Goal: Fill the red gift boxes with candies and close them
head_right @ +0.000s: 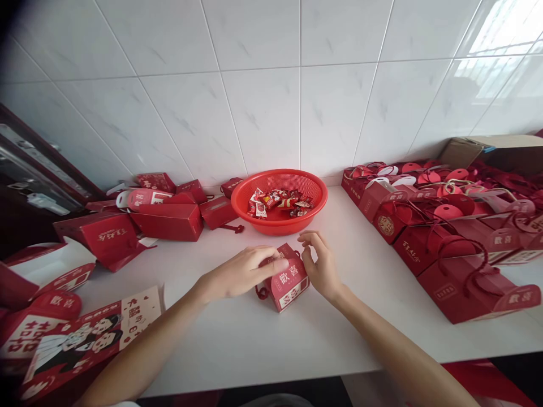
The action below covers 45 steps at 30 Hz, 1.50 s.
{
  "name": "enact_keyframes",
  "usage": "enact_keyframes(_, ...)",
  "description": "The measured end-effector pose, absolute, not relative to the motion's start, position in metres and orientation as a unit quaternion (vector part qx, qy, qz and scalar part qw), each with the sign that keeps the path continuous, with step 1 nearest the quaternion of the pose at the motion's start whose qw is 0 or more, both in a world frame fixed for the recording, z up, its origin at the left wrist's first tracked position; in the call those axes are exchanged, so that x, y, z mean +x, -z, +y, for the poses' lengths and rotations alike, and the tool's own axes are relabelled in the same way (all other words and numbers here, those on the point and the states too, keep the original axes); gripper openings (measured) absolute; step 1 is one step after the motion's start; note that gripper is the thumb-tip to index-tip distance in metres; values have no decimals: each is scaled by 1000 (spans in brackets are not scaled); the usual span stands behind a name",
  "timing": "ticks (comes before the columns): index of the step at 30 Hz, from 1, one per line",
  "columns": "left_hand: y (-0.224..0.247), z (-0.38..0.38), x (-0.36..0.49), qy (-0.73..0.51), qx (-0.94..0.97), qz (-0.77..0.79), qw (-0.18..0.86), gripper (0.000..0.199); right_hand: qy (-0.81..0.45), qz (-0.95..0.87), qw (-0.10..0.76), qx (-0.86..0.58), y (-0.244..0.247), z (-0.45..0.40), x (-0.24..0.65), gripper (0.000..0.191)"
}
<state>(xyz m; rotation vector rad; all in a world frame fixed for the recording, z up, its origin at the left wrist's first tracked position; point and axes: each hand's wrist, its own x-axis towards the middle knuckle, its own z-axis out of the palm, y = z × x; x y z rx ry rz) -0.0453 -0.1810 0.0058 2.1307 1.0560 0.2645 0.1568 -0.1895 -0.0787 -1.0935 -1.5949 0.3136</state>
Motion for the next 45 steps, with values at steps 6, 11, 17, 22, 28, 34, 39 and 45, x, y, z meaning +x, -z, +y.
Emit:
enact_keyframes(6,6,-159,-51,-111,845,407,328,33,-254,-663,503,-493,82,-176,166,34)
enact_keyframes(11,12,-134,-64,-141,846,411,309,46,-364,-656,433,-499,84,-165,171,53)
enact_keyframes(17,11,-127,-71,-120,850,407,312,48,-406,-645,428,-486,86,-160,169,47)
enact_keyframes(22,13,-128,-69,-145,842,413,315,49,-445,-577,461,-506,80,-160,174,42)
enact_keyframes(28,14,-130,-64,-207,826,407,329,43,-533,-513,549,-388,42,-169,176,36)
enact_keyframes(34,5,-140,-59,-280,799,412,336,52,-520,-573,518,-365,17,-174,159,32)
enact_keyframes(39,-20,-157,-61,-327,740,394,435,42,-483,-622,464,-406,2,-171,148,32)
enact_keyframes(45,-47,-173,-74,-374,681,262,572,44,-426,-655,452,-430,-21,-182,137,37)
